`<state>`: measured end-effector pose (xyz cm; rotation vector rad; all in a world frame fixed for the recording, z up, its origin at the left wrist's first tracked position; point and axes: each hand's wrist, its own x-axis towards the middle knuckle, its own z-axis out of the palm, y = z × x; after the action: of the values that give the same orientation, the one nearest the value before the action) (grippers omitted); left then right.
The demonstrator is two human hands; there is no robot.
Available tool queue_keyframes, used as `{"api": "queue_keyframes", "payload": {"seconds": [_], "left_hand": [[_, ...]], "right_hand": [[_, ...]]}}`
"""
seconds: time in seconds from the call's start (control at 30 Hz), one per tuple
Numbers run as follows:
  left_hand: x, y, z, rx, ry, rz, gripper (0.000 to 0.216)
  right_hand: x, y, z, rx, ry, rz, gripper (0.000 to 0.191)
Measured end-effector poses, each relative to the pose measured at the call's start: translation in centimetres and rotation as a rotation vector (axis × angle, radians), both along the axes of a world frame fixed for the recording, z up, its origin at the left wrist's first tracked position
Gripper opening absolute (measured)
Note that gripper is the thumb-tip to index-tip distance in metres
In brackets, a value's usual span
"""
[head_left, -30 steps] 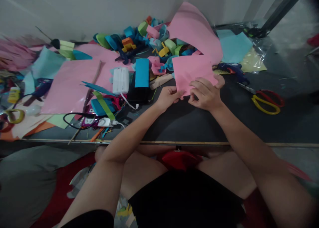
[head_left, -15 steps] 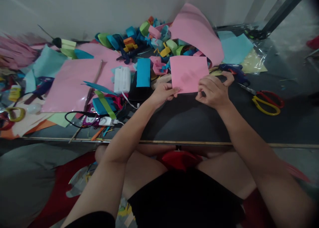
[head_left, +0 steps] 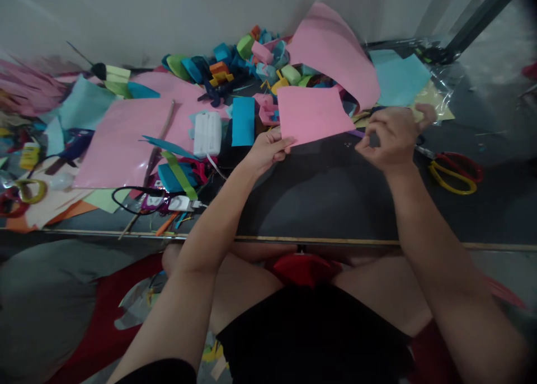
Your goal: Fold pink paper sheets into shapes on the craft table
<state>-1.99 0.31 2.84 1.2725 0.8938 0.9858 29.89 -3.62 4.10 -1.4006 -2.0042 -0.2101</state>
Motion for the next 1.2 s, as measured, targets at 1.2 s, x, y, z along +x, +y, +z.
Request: {"api": "queue_keyframes", "payload": {"seconds": [1.2], "left_hand": [[3.7,-4.2,-3.5,1.207,0.855,0.261,0.046]], "right_hand": [[-7.4,-1.2,-1.3,0.076,-0.147,0.036,0.028]]}}
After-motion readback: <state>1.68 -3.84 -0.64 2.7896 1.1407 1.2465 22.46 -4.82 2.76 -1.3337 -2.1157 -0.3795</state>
